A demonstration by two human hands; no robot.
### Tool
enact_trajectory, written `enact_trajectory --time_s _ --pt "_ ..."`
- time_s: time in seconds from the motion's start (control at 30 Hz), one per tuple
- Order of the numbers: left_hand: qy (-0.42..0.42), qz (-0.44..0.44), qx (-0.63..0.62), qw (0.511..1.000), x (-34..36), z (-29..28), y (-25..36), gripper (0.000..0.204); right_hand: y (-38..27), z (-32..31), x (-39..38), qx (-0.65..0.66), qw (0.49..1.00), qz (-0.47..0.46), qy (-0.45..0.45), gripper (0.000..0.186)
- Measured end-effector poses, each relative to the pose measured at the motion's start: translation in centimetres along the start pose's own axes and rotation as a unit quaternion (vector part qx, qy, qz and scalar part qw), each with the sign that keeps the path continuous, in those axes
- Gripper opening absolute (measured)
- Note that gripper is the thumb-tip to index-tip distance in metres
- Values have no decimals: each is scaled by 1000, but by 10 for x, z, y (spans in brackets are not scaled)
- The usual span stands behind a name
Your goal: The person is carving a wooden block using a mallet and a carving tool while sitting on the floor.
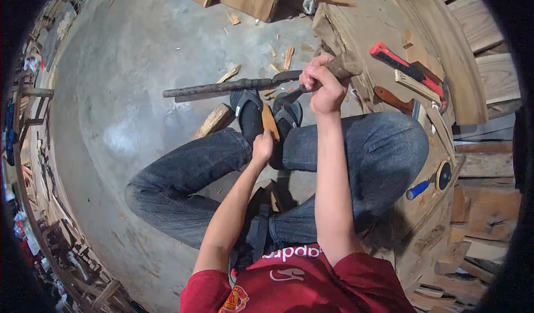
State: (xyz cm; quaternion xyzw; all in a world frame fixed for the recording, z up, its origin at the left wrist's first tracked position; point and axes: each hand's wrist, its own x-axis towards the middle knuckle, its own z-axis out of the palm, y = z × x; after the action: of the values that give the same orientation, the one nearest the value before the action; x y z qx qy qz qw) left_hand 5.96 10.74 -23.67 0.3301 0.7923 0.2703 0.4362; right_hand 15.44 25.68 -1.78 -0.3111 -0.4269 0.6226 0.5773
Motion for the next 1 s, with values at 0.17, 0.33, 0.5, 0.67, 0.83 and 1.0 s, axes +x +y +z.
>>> enact_trajectory --time_s 0.17,0.33,0.5,0.67,0.83,1.0 --pt "-11 -153 -221 963 -13 -11 22 54 1 -10 -2 -27 998 -29 -41 12" --pt "64 -196 -187 960 -23 -21 37 56 37 -12 -7 72 994 14 -86 12" --pt "82 -171 -96 977 -17 -23 29 61 91 -10 -13 40 997 54 -49 10" --pt "77 -164 -60 982 -19 -23 28 66 122 -7 -8 -33 996 51 -69 14" --pt "52 -108 16 993 -22 -66 38 65 143 1 -3 -90 989 46 -108 13" --pt "227 -13 46 973 9 -163 30 54 151 -4 -2 -173 973 75 -131 18"
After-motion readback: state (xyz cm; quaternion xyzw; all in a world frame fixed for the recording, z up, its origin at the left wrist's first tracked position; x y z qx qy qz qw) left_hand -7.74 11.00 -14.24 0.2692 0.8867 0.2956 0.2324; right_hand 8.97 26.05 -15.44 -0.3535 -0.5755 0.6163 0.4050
